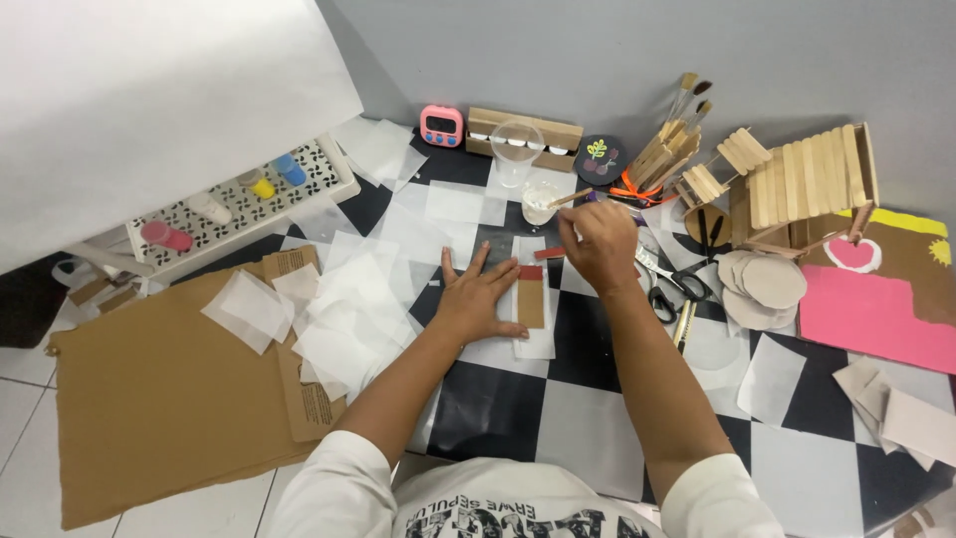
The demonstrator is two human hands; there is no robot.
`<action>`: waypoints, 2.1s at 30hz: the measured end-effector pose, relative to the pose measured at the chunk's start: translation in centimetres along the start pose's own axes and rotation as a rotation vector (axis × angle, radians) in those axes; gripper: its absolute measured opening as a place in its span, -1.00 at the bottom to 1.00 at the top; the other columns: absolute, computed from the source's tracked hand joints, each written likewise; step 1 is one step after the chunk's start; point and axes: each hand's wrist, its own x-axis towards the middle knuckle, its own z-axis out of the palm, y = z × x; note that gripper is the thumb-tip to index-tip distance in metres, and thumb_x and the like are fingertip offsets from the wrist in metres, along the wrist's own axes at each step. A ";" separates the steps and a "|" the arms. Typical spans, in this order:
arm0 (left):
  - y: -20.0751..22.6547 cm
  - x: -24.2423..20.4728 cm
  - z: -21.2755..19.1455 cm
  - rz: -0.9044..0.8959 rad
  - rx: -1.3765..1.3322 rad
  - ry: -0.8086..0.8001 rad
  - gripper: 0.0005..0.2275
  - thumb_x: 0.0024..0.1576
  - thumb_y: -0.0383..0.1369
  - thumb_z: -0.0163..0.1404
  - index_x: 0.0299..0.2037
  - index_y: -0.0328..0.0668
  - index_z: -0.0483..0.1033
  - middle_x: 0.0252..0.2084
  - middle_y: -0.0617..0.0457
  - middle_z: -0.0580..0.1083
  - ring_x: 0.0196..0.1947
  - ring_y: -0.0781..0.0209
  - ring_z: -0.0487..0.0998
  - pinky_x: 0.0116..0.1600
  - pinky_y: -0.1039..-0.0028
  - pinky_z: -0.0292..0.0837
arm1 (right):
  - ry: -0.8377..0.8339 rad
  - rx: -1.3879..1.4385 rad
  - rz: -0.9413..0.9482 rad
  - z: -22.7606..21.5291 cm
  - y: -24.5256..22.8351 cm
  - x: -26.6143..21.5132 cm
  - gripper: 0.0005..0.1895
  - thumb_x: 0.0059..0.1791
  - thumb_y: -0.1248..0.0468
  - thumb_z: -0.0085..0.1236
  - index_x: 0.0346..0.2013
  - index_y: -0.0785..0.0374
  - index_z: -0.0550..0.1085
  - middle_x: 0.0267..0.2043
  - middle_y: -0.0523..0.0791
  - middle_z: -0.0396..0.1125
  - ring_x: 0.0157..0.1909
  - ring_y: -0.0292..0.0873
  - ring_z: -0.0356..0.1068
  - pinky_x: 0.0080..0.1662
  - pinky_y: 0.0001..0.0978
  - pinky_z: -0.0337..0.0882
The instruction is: The person is assembling a miniature structure by gluing small cardboard strips onto a base using a glue applicator stick.
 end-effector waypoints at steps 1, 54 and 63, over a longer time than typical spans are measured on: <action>0.1 0.0 -0.2 -0.003 -0.003 -0.002 -0.12 -0.17 0.32 0.11 0.34 0.04 0.32 0.42 0.21 0.29 0.53 -0.08 -0.07 0.38 -0.45 -0.77 | -0.004 0.002 0.000 0.1 -0.3 -0.8 -0.94 -0.04 0.22 0.33 -0.33 -0.06 0.59 -0.39 -0.30 0.42 -0.33 -0.18 0.38 -0.19 -0.33 0.32; 3.4 -0.6 -1.1 -0.152 -0.043 -0.111 0.09 -0.20 0.41 0.05 0.46 -0.16 0.04 0.55 0.05 0.00 0.55 -0.17 -0.31 0.33 -0.49 -0.82 | -0.881 0.348 0.895 -11.5 -6.3 -4.3 -0.61 -0.04 0.34 0.18 0.08 0.04 0.62 -0.14 0.03 0.55 -0.01 0.09 0.52 0.01 -0.14 0.48; 4.0 -0.9 -2.4 -0.160 -0.036 -0.139 0.07 -0.17 0.37 0.07 0.46 -0.20 0.04 0.55 0.02 0.01 0.55 -0.21 -0.33 0.33 -0.48 -0.83 | -0.965 0.222 0.814 -11.2 -7.0 -4.6 -0.43 -0.12 0.33 0.19 0.21 0.06 0.53 -0.06 -0.06 0.52 0.02 -0.04 0.51 0.00 -0.24 0.50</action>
